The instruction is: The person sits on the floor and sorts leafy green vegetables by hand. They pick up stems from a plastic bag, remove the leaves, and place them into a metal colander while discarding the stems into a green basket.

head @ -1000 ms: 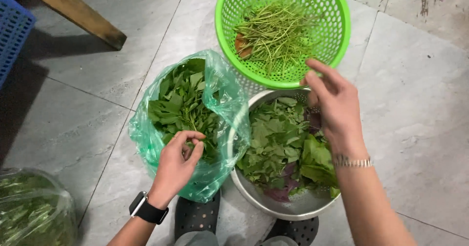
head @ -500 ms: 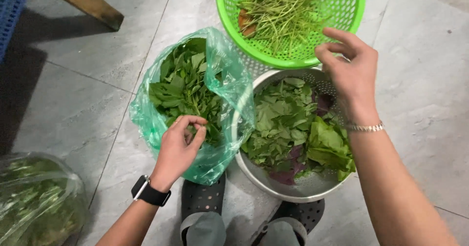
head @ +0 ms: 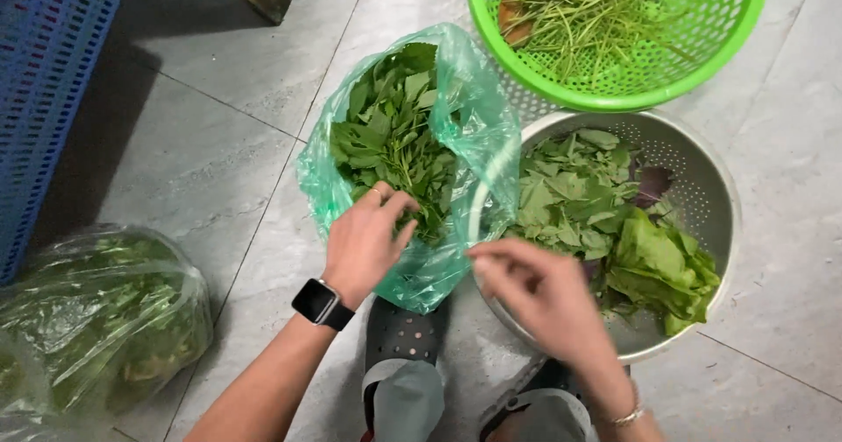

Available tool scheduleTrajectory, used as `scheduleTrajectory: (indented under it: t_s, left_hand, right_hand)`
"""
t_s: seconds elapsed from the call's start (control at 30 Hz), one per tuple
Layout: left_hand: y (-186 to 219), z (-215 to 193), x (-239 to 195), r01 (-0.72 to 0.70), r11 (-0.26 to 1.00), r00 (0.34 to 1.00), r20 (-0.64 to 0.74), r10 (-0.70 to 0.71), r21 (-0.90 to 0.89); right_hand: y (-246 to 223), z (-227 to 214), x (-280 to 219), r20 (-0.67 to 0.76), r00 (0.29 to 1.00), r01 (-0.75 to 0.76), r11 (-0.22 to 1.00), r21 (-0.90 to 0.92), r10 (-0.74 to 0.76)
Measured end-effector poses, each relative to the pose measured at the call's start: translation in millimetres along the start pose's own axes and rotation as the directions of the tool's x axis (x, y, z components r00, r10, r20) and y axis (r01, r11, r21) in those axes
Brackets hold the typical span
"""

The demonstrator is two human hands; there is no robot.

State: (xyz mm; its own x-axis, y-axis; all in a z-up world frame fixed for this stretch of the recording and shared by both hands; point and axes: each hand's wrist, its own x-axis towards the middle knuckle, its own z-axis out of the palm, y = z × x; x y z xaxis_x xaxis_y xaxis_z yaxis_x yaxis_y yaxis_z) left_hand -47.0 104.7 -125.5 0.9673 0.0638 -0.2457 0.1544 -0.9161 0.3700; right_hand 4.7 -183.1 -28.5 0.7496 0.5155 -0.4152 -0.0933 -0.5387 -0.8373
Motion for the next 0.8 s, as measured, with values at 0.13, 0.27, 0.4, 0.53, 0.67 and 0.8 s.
scheduleTrajectory:
  t_s: [0.13,0.27,0.4,0.53,0.67,0.8]
  left_hand:
    - [0,6,4,-0.001,0.998,1.000,-0.022,0.002,0.064]
    - [-6,18,10,-0.033,0.997,0.996,-0.077,0.039,0.077]
    - [7,-4,12,0.002,0.993,0.997,-0.073,-0.011,-0.122]
    - [42,-58,10,0.151,0.789,0.982,-0.001,-0.188,-0.595]
    - [83,-96,11,0.386,0.261,0.919,0.347,-0.185,-0.885]
    - [103,-107,9,0.387,0.212,0.919,0.393,-0.015,-0.897]
  right_hand:
    - [6,32,-8,0.143,0.989,0.035,0.996,-0.083,-0.023]
    - [1,36,-13,0.118,0.993,0.032,0.999,-0.039,-0.027]
    - [11,29,-12,0.102,0.995,0.003,1.000,0.019,-0.005]
    - [0,9,-15,-0.022,0.999,-0.023,0.994,0.108,0.025]
    - [-17,-7,-19,-0.218,0.976,0.011,0.986,0.168,0.026]
    - [-13,-14,-16,-0.205,0.977,0.011,0.958,0.286,0.050]
